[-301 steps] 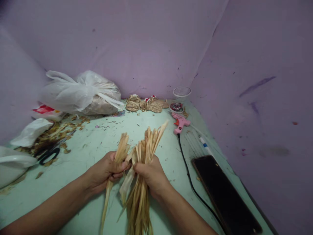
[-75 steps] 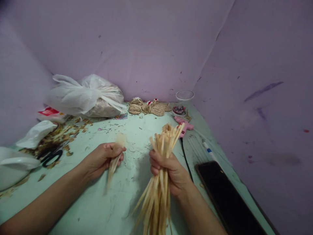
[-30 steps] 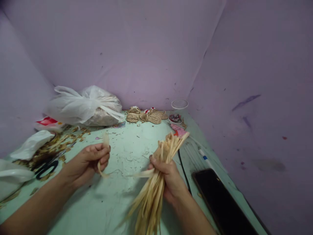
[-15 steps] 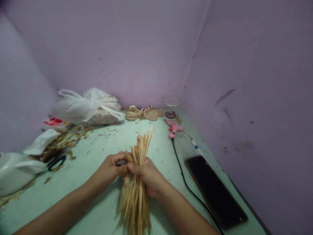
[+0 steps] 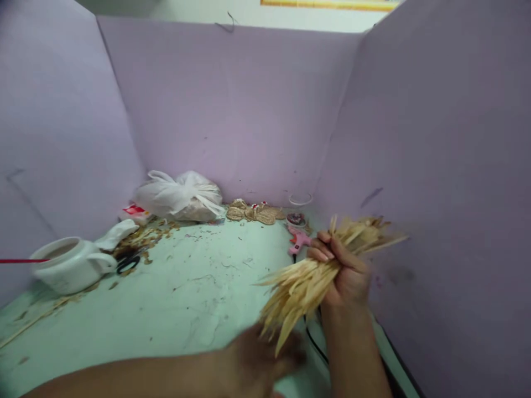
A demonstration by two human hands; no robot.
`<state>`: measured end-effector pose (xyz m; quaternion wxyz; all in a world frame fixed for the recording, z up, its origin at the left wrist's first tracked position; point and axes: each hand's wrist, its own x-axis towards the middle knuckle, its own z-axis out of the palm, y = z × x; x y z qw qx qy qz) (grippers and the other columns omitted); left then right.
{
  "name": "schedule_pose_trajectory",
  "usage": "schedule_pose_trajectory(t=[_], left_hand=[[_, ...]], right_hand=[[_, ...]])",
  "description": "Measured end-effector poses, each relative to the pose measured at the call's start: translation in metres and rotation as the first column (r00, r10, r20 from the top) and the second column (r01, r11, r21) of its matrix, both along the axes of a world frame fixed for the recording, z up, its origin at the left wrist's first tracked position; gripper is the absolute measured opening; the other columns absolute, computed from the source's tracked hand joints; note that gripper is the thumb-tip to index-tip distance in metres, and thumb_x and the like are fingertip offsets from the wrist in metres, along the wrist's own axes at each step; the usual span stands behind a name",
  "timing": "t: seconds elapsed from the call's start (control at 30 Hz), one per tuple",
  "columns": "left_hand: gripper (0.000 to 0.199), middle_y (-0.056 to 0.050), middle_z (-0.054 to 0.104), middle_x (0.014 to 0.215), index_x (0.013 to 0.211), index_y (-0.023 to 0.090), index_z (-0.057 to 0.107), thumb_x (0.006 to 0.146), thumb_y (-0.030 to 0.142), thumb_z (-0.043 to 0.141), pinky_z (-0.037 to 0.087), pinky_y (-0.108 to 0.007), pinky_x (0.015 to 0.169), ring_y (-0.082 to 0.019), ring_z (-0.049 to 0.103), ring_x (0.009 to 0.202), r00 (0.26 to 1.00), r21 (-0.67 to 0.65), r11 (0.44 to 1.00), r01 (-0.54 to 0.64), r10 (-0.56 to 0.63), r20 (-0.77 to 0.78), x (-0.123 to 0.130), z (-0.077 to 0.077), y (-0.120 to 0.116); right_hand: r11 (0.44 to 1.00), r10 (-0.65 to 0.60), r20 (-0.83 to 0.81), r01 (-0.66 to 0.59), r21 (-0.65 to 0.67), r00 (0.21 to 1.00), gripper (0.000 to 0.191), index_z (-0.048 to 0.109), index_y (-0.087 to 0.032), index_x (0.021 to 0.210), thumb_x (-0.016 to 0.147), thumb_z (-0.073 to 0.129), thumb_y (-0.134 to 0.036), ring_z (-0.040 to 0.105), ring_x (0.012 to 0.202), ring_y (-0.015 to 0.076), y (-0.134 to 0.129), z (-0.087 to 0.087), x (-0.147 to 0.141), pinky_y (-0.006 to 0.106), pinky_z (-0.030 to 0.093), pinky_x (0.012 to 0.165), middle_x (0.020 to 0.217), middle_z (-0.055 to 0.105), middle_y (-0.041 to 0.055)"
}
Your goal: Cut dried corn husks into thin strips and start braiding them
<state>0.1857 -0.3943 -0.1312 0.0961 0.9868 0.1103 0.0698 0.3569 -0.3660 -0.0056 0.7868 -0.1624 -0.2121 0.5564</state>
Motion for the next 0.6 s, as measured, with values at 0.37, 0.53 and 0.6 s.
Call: schedule_pose_trajectory(t=[0.37, 0.53, 0.6], left_hand=[[0.046, -0.022, 0.038, 0.138, 0.129, 0.007, 0.043, 0.088, 0.024, 0.030, 0.003, -0.066, 0.099, -0.038, 0.017, 0.133, 0.502, 0.238, 0.480, -0.845, 0.864, 0.037, -0.151, 0.062, 0.135], [0.051, -0.020, 0.034, 0.141, 0.130, 0.009, 0.043, 0.087, 0.035, 0.033, 0.007, -0.058, 0.104, -0.035, 0.016, 0.133, 0.640, 0.215, 0.616, -0.758, 0.766, 0.061, -0.049, 0.052, 0.116], [0.048, -0.002, 0.039, 0.141, 0.131, 0.026, 0.041, 0.085, 0.039, 0.036, 0.019, -0.036, 0.107, -0.018, 0.025, 0.132, 0.808, 0.172, 0.798, -0.578, 0.590, -0.019, 0.002, 0.033, 0.100]], right_hand=[[0.999, 0.033, 0.039, -0.033, -0.020, 0.999, 0.021, 0.052, -0.015, 0.065, 0.055, 0.069, -0.008, 0.034, 0.047, 0.0013, 0.003, -0.004, -0.021, 0.010, 0.039, 0.039, 0.066, 0.046, -0.0036], [0.999, 0.018, -0.025, -0.017, 0.030, 1.000, 0.020, 0.050, -0.015, 0.065, 0.056, 0.066, -0.006, 0.032, 0.047, 0.0015, 0.000, -0.003, -0.013, 0.008, 0.041, 0.039, 0.065, 0.043, -0.0040], [0.999, 0.029, -0.010, -0.029, 0.027, 1.000, 0.020, 0.050, -0.015, 0.066, 0.057, 0.066, -0.007, 0.033, 0.047, 0.0014, 0.001, -0.005, -0.014, 0.008, 0.041, 0.040, 0.066, 0.043, -0.0036]])
